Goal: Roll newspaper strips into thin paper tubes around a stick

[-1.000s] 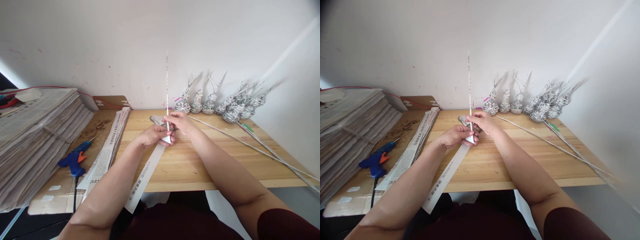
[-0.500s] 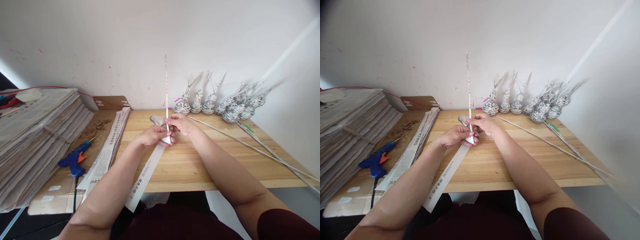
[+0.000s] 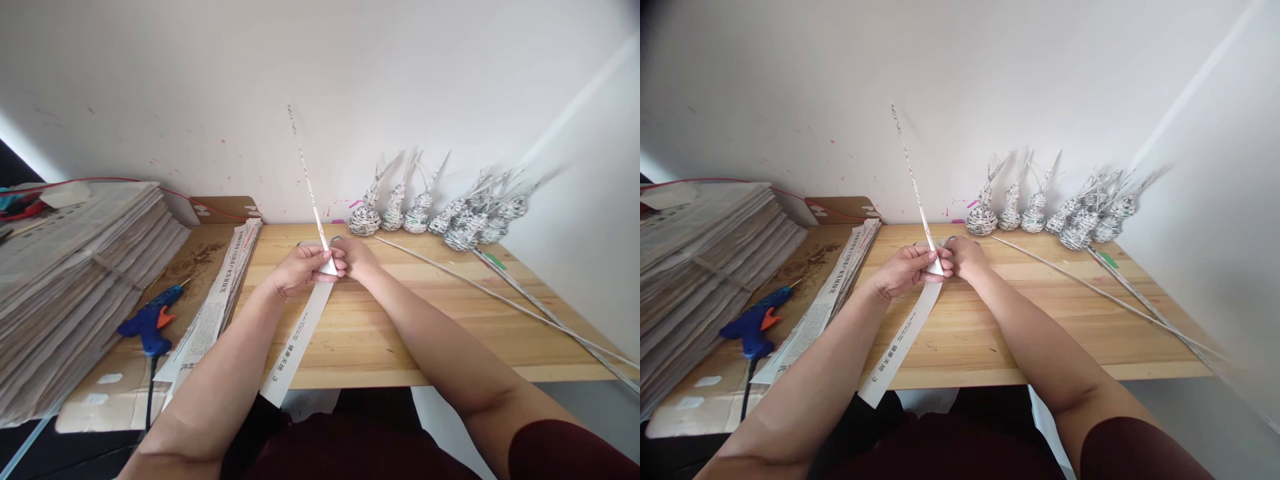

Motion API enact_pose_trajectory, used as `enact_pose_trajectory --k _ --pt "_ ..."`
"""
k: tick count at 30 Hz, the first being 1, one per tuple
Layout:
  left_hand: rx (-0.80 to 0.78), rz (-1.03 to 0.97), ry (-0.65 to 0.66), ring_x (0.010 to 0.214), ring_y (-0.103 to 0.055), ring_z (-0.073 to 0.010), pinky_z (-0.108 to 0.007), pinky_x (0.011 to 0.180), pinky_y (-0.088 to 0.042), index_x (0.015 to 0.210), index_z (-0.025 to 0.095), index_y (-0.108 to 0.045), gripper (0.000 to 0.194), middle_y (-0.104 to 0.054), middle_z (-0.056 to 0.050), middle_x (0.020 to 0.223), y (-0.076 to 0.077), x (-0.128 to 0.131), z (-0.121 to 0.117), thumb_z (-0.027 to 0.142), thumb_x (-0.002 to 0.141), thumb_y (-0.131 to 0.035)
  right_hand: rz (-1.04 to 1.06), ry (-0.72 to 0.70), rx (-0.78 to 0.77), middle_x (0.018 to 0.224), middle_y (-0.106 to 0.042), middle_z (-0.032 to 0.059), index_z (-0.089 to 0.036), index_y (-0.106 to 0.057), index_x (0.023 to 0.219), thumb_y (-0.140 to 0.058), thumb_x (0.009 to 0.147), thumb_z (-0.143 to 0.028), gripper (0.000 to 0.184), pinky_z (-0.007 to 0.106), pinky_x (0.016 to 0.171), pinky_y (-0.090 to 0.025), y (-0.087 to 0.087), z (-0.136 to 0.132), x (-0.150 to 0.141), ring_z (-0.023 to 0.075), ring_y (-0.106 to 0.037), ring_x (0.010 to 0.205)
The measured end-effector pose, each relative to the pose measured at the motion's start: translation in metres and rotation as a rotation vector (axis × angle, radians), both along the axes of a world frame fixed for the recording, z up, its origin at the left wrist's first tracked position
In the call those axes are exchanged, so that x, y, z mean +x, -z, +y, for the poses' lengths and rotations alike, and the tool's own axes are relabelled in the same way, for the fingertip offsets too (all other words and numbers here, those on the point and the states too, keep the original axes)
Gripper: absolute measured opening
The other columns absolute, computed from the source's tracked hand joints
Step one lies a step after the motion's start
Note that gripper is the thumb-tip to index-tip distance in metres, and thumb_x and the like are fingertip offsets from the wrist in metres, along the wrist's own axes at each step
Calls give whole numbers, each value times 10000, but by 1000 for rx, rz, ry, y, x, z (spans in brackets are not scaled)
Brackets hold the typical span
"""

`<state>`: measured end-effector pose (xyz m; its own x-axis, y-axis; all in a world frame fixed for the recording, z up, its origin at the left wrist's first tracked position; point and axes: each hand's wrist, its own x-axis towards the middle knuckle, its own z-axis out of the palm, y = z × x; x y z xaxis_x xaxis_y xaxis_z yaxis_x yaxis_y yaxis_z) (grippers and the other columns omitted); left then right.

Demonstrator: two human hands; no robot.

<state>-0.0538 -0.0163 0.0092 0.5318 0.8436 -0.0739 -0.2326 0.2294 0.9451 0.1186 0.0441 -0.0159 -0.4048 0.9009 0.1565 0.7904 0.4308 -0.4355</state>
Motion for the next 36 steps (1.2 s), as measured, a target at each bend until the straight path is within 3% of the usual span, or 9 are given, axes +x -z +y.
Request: enact_pose_trajectory --k 6,11,13,15,17,19,21,25,36 --pt "1 -8 -9 902 -697 -222 -335 792 -564 1118 108 -650 339 -710 -159 1025 3 0 0 306 844 -635 87 251 67 696 -636 79 -202 -674 730 -369 885 -620 540 293 585 -304 -4 -2 8 209 -568 691" --pt "-19 -8 -79 885 -698 -220 -348 811 -559 1075 105 -663 321 -720 -136 960 5 0 1 304 824 -660 286 168 241 969 -643 93 -194 -682 1024 -521 865 -402 307 311 757 -416 -6 -7 8 215 -586 875" --pt "-18 -3 -103 875 -697 -214 -353 814 -557 1070 103 -666 326 -719 -131 946 5 0 2 310 818 -668 414 125 266 1096 -611 106 -200 -657 1125 -568 838 -358 340 329 832 -432 -12 -11 5 218 -575 957" --pt "-7 -1 -95 870 -693 -205 -355 820 -554 1071 103 -670 334 -717 -133 944 6 0 3 318 815 -670 552 36 121 1018 -630 101 -191 -689 1064 -543 858 -415 337 328 800 -465 -22 -17 1 203 -589 892" --pt "10 -6 -58 875 -688 -205 -362 820 -553 1070 107 -674 339 -717 -136 944 7 0 4 331 816 -669 695 -114 -240 750 -617 59 -166 -696 1037 -476 882 -520 445 300 631 -491 -31 -23 -1 162 -583 661" --pt "28 -10 1 887 -683 -216 -379 818 -551 1060 111 -679 342 -716 -139 948 8 1 4 348 813 -669 823 -228 -577 542 -498 -18 -145 -670 1092 -481 865 -575 523 258 466 -447 -37 -28 -1 119 -498 464" --pt "38 -4 56 909 -678 -229 -389 816 -549 1055 115 -681 352 -714 -145 961 9 1 4 364 807 -672 915 -283 -752 470 -411 -68 -134 -651 1121 -570 824 -553 520 239 401 -425 -39 -30 1 100 -452 390" --pt "26 20 89 915 -675 -230 -394 825 -543 1067 117 -681 385 -710 -158 984 9 1 3 388 792 -683 990 -282 -780 461 -454 -72 -122 -668 1052 -672 771 -475 452 243 381 -450 -37 -29 4 99 -472 371" --pt "98 173 -28 871 -665 -209 -346 774 -550 949 128 -723 401 -707 -123 897 5 7 -1 428 687 -761 1038 -175 -694 530 -578 -27 -123 -682 878 -765 681 -437 380 215 375 -432 -38 -27 1 87 -505 391"
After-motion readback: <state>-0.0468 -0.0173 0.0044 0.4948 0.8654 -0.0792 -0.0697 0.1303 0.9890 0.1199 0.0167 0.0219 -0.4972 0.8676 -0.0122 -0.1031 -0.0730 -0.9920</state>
